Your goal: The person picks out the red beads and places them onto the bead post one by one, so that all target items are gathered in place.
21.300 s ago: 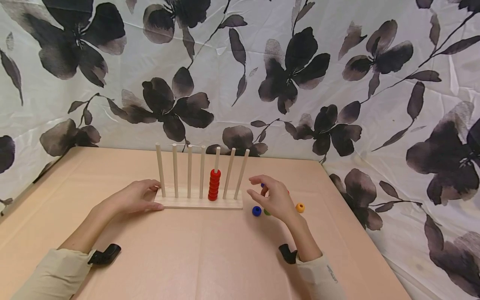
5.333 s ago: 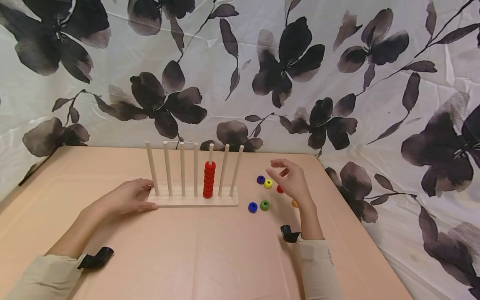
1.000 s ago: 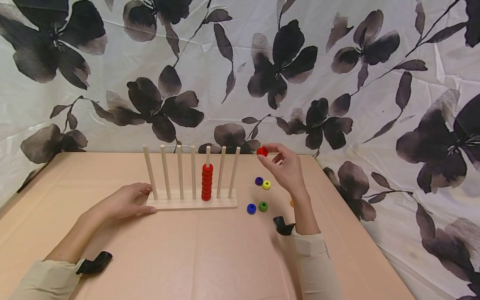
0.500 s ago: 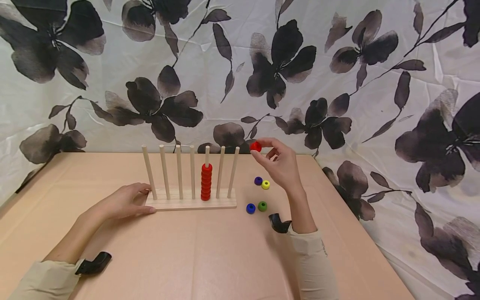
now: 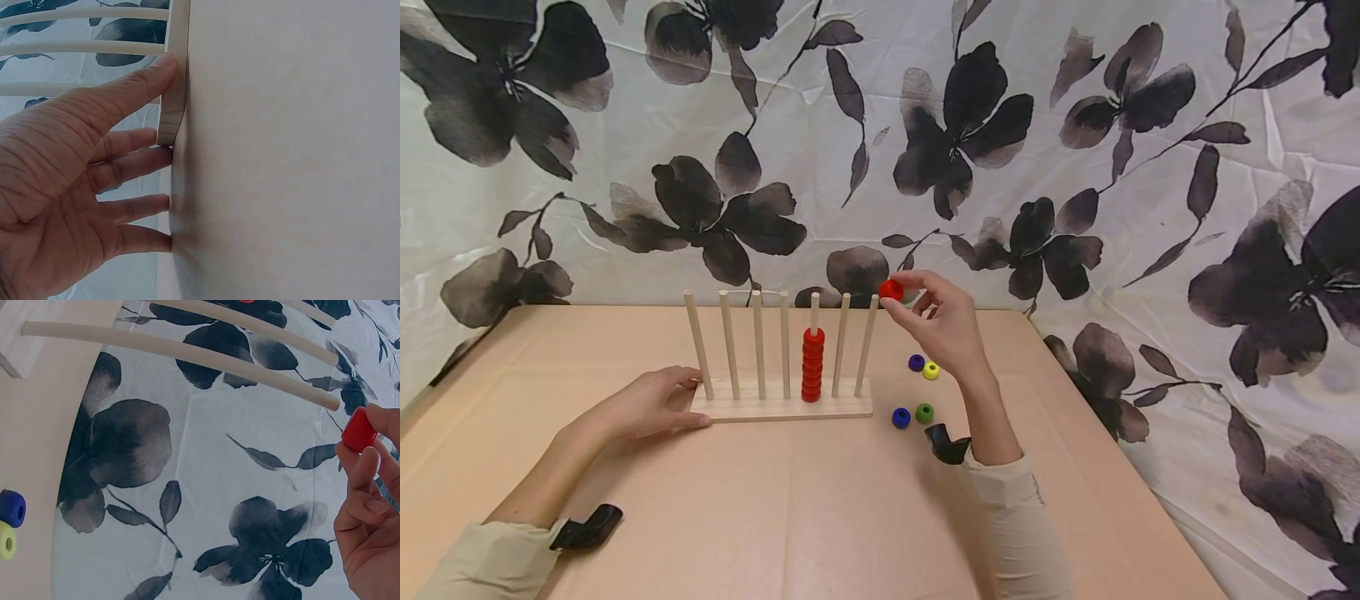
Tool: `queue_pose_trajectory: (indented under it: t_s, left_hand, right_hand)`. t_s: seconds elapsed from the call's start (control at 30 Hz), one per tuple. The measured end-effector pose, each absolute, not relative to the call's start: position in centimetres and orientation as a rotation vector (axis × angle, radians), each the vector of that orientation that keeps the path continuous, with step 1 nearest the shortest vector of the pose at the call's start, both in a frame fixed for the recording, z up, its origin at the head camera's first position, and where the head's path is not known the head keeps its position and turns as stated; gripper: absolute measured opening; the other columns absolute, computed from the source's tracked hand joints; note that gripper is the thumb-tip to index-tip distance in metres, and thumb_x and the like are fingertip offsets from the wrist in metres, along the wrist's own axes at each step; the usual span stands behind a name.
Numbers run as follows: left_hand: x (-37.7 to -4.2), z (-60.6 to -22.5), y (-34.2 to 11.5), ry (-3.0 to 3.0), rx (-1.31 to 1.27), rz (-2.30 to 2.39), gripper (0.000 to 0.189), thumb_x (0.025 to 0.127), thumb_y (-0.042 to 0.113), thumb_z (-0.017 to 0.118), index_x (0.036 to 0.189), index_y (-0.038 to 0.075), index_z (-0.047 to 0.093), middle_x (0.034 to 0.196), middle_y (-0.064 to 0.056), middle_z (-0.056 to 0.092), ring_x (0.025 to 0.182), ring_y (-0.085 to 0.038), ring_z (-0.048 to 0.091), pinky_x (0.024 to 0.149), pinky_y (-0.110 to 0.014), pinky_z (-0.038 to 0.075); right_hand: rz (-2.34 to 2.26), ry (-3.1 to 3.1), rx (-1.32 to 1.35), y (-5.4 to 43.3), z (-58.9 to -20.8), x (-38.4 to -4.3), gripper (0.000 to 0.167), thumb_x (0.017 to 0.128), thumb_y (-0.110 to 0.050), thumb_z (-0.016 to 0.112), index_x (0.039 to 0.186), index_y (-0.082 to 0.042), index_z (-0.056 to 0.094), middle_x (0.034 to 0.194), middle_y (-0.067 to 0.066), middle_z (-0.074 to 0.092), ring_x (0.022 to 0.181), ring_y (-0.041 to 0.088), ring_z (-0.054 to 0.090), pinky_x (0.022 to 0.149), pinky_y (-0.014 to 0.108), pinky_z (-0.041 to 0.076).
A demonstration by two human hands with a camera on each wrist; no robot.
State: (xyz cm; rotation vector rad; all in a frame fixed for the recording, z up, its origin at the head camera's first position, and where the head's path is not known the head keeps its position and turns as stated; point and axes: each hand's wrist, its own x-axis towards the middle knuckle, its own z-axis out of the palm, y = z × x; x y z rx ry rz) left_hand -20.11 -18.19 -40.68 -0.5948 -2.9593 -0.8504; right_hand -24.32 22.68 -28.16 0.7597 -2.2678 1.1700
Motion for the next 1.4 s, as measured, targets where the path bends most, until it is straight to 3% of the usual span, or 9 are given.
queue_pose_trajectory:
  t_s: [0.7,1.4]
  left_hand:
    - [-20.2,-40.8,-18.5,-2.944,-0.607,-0.855,0.067,0.082,0.036,0.087,0.126,-0.008,0.059,0.117,-0.023,0.068,0.113,-0.042,0.062,0.100,-0.059,0.047]
    - [-20.2,-40.8,-18.5,-2.940,-0.608,-0.857,0.070,0.082,0.036,0.087,0.127,-0.009,0.059,0.118,-0.024,0.067,0.112,-0.042,0.062,0.100,-0.058,0.047]
  right_hand:
    - [1.184,-2.251,0.883,20.0,-27.5,-24.1,0.035,0.090,-0.012,0.080,0.124,-0.006,0.072,0.109,0.009,0.072,0.072,0.019,0.055,0.056,0.022,0.045]
    - [1.173,-2.321,0.997,16.9,-27.3,-24.2,0.036,0.090,-0.012,0.080,0.124,-0.006,0.070,0.105,0.006,0.072,0.067,0.019,0.054,0.057,0.030,0.045]
